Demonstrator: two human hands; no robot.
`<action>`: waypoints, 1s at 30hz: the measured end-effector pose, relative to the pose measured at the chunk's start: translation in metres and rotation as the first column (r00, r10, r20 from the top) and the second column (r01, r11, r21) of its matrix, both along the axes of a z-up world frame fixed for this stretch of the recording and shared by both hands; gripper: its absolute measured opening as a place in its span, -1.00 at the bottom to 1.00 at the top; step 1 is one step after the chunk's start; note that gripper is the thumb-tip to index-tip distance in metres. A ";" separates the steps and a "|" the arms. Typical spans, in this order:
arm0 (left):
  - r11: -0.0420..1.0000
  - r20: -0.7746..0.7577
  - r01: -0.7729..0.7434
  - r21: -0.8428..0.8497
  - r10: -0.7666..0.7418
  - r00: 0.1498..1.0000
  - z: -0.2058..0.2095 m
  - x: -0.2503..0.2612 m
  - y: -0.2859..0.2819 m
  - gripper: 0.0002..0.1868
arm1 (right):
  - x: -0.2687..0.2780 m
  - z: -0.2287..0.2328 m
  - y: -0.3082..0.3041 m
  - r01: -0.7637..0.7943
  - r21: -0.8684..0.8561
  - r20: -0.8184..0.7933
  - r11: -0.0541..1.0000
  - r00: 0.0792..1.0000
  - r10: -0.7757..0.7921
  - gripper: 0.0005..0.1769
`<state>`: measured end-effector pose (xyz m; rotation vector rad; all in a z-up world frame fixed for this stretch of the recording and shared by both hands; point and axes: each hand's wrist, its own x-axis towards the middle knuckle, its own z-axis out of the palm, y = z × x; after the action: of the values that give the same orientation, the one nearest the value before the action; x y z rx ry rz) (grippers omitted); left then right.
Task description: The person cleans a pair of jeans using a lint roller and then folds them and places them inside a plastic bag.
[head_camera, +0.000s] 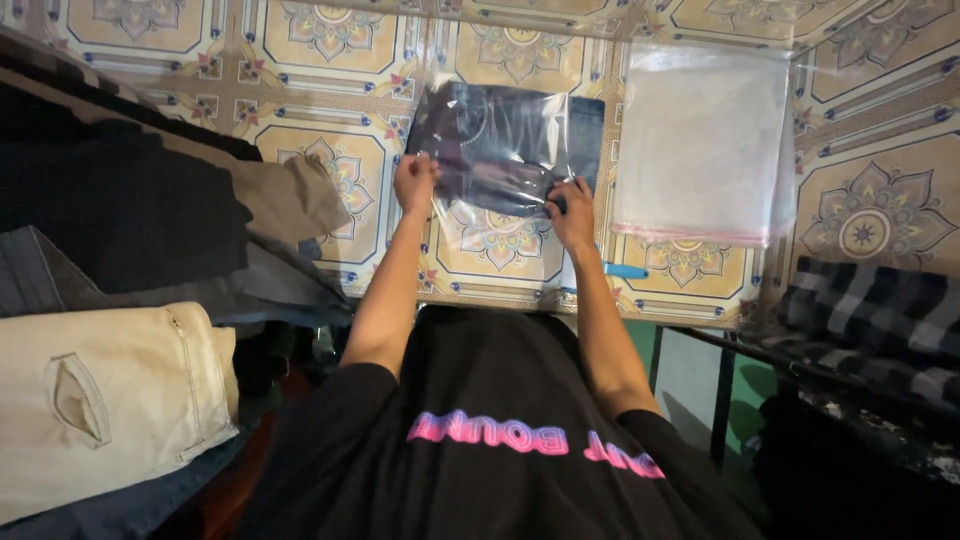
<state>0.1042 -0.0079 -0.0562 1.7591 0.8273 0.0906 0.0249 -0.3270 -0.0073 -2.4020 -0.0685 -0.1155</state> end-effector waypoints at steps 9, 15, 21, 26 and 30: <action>0.787 0.465 0.182 0.590 -0.515 0.720 0.136 -0.074 -0.062 -0.64 | -0.016 0.021 0.023 0.294 -0.017 0.137 0.956 0.948 -0.289 -0.39; 0.404 0.085 0.573 0.713 -0.861 0.501 0.045 -0.078 -0.092 -0.46 | 0.008 -0.025 0.003 0.387 -0.061 0.001 0.920 0.922 -0.387 -0.15; 0.628 0.284 0.489 0.606 -0.745 0.604 0.063 -0.073 -0.097 -0.94 | 0.006 0.020 0.012 0.416 0.750 -0.170 0.513 0.872 -0.459 -0.06; 0.736 0.413 0.484 0.473 -0.671 0.616 0.107 -0.063 -0.096 -0.93 | -0.009 0.018 0.039 0.459 0.873 -0.313 0.164 0.785 -0.534 0.18; 0.731 0.436 0.471 0.493 -0.676 0.594 0.121 -0.064 -0.104 -0.94 | -0.008 -0.002 0.069 0.559 0.828 -0.499 0.032 0.763 -0.411 0.36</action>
<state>0.0407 -0.1123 0.0651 2.0673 -0.2839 0.3389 0.0169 -0.2584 -0.0097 -0.9835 0.7390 -0.2414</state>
